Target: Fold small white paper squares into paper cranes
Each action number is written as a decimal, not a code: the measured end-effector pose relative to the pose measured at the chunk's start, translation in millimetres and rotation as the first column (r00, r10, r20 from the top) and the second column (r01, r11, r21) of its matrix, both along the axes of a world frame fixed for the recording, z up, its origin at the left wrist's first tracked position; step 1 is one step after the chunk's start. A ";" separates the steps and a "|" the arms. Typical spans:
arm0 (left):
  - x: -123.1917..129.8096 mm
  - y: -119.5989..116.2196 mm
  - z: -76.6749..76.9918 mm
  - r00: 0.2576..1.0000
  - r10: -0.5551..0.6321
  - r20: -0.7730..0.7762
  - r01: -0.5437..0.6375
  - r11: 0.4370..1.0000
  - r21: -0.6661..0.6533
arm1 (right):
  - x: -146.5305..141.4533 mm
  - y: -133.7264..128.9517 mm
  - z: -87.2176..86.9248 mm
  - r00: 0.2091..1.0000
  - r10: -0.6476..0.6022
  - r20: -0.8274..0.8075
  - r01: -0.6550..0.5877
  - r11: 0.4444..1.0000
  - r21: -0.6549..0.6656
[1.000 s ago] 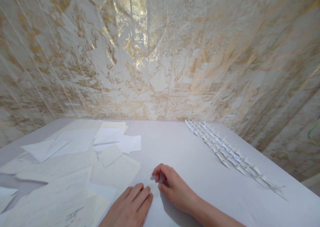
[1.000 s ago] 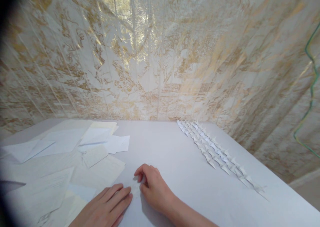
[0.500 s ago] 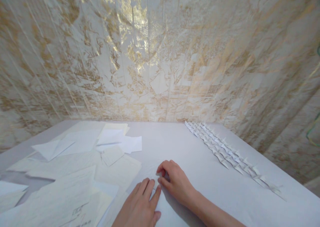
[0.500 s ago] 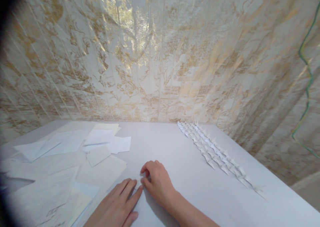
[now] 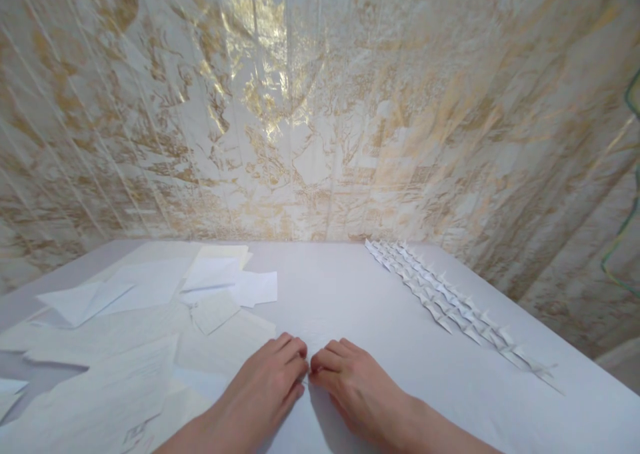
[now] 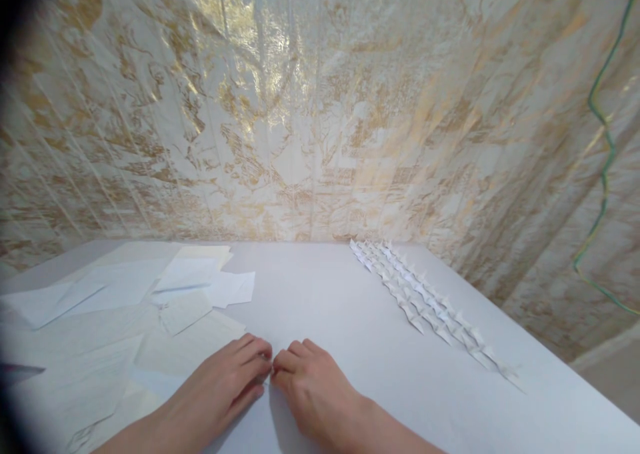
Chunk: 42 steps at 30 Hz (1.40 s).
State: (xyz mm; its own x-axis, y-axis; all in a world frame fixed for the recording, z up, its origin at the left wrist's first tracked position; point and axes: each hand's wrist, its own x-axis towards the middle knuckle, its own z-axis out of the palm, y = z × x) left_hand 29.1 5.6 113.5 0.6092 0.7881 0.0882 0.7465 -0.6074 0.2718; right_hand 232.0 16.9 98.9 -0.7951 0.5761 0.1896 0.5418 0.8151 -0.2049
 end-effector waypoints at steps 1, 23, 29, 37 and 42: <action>-2.4 2.9 -3.9 1.000 -0.021 0.011 0.020 1.000 0.018 | 0.5 -1.2 -0.7 1.000 0.010 -0.004 -0.010 1.000 0.009; -18.1 10.9 -20.1 0.962 -0.272 0.013 0.244 0.882 0.404 | 10.7 -4.3 4.9 0.989 0.107 -0.105 -0.107 0.994 0.008; -16.4 8.3 -18.2 0.963 -0.263 0.049 0.225 0.896 0.382 | 11.9 -4.7 10.2 0.993 0.108 -0.056 -0.109 0.994 -0.028; -8.9 11.6 -16.2 0.957 -0.148 0.249 0.094 0.971 0.218 | 14.8 -2.9 4.8 0.979 0.132 -0.154 -0.139 0.990 -0.038; -7.7 13.3 -19.5 0.977 -0.107 0.183 0.062 0.970 0.235 | 14.1 -2.6 3.9 0.980 0.142 -0.137 -0.145 0.989 -0.009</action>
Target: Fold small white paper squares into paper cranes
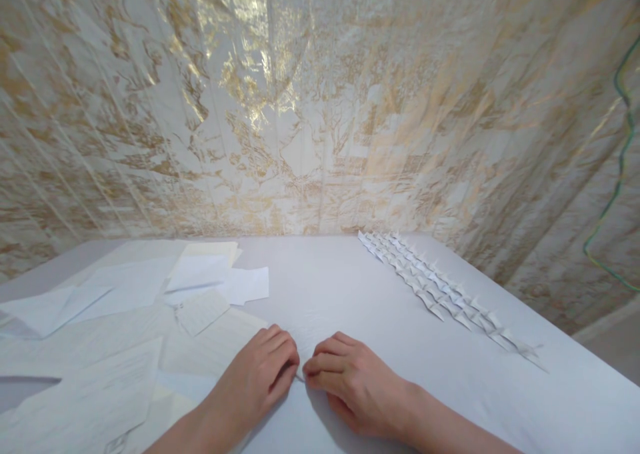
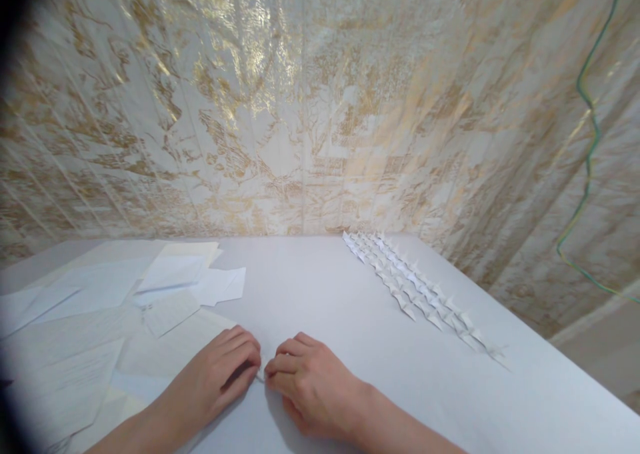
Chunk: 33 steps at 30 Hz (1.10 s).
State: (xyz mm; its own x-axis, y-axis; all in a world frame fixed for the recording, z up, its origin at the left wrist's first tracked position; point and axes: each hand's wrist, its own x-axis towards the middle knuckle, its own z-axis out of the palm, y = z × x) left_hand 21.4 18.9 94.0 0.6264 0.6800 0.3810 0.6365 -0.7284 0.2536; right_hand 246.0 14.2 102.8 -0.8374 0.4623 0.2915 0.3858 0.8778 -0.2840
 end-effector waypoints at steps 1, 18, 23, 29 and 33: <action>0.3 0.6 -1.6 1.000 0.004 -0.015 -0.004 1.000 0.015 | -0.2 0.1 0.6 1.000 0.004 0.013 -0.004 1.000 0.013; 7.3 -0.5 -8.9 0.991 0.088 -0.099 -0.087 0.996 0.009 | -4.8 0.9 -2.3 0.999 0.005 0.032 -0.006 0.998 0.057; 7.7 0.3 -8.0 0.989 0.119 -0.082 -0.125 0.990 -0.066 | -5.3 0.3 -1.1 1.000 -0.001 0.013 0.000 0.997 0.077; 6.8 2.2 -7.7 0.989 0.134 -0.057 -0.141 0.977 -0.160 | -10.1 -2.1 -2.4 0.998 -0.025 0.053 0.020 0.996 0.092; 7.0 2.8 -7.2 0.988 0.148 -0.040 -0.153 0.965 -0.211 | -12.1 -3.7 -3.8 0.996 -0.048 0.077 0.040 0.994 0.100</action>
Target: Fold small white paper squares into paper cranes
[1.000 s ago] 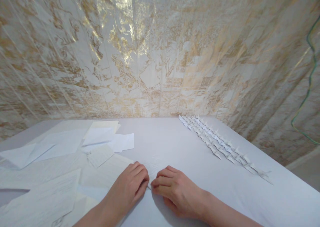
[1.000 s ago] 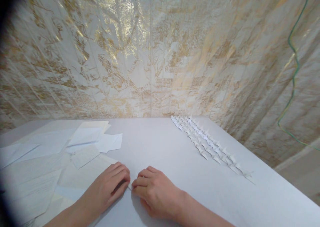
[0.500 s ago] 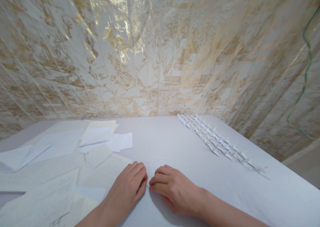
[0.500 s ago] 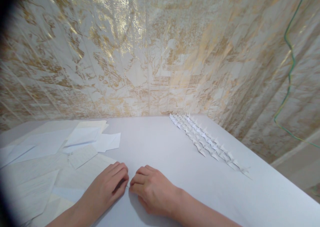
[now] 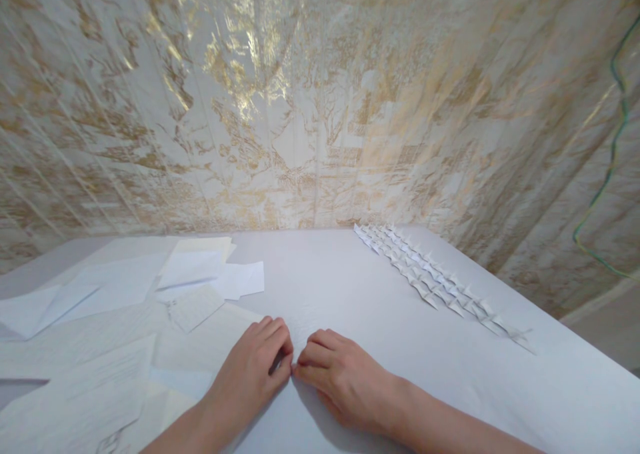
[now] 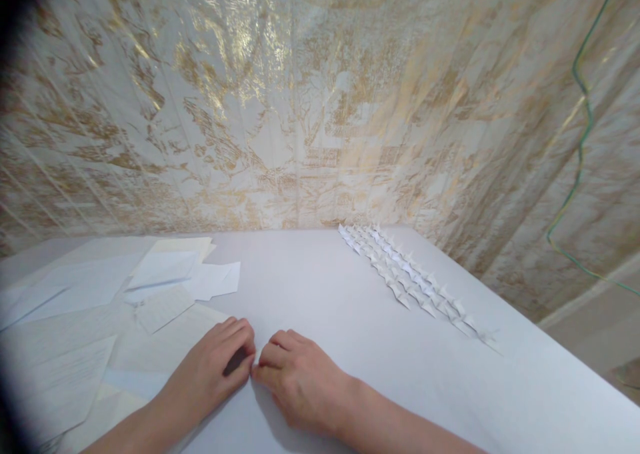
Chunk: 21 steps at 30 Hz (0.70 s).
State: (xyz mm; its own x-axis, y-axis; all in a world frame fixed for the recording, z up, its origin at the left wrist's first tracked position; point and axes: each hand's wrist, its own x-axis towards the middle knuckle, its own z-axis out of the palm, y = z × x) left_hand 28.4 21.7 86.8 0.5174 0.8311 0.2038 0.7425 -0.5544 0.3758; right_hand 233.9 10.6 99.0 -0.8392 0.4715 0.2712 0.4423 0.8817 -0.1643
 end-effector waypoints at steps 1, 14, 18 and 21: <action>0.1 0.1 0.1 1.000 0.004 0.005 -0.004 1.000 -0.010 | -0.1 -0.1 -0.1 1.000 -0.002 -0.004 0.002 1.000 0.002; -2.7 0.3 5.7 0.991 0.040 0.128 -0.023 0.991 -0.129 | -0.5 -1.9 -5.1 0.999 -0.008 -0.050 0.006 1.000 -0.024; -6.6 0.6 7.3 0.984 0.045 0.174 -0.019 0.988 -0.150 | -0.4 -2.1 -3.8 0.999 -0.022 -0.029 0.021 0.999 -0.039; -7.4 -0.4 6.3 0.976 0.056 0.209 -0.021 0.986 -0.163 | -0.9 -2.3 -3.1 0.999 -0.023 -0.025 0.022 0.999 -0.041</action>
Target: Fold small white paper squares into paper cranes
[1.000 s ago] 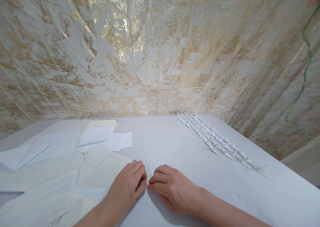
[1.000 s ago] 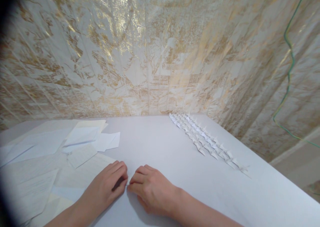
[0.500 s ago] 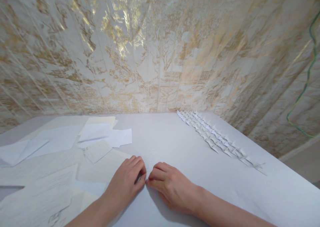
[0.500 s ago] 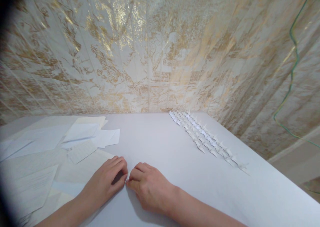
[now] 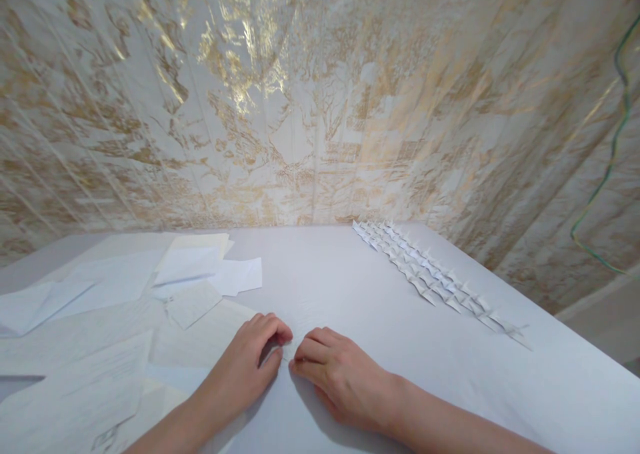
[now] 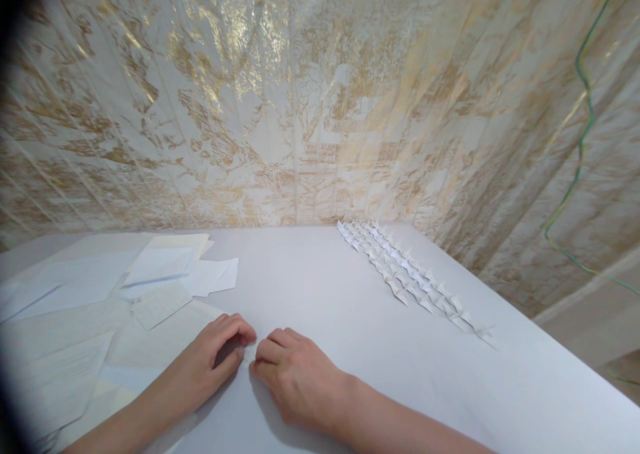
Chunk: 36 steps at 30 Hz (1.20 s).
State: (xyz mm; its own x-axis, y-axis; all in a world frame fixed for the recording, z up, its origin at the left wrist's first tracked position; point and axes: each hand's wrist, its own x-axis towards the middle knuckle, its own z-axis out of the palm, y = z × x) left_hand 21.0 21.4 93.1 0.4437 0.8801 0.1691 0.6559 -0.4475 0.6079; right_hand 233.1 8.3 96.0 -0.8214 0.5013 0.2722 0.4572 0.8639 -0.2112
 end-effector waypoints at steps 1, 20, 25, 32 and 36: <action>0.3 -0.3 -0.8 1.000 0.002 0.011 -0.002 1.000 -0.001 | -0.1 0.0 0.0 1.000 0.002 -0.003 -0.002 1.000 0.000; -6.0 -3.9 -6.3 0.996 -0.082 0.025 0.080 0.994 0.075 | 14.8 8.0 2.7 0.958 -0.008 -0.286 -0.069 0.963 -0.259; -7.1 -6.5 -4.1 0.993 -0.077 0.090 0.078 0.997 -0.007 | 13.1 10.3 -1.4 0.902 -0.247 -0.354 0.117 0.929 -0.351; -1.5 -7.3 1.0 0.903 0.001 0.430 0.135 0.949 -0.286 | -4.8 3.5 -5.8 0.879 -0.253 -0.403 0.135 0.944 -0.300; 0.1 -6.0 -0.2 0.893 0.027 0.450 0.108 0.956 -0.271 | -8.0 7.4 -4.8 0.880 -0.144 -0.453 0.090 0.986 -0.137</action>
State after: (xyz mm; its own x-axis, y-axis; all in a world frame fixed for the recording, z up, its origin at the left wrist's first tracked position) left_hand 21.1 15.3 92.8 0.4172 0.9028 0.1046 0.2711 -0.2335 0.9338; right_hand 225.1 15.7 91.2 -0.5506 0.6342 0.5428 0.3821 0.7696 -0.5116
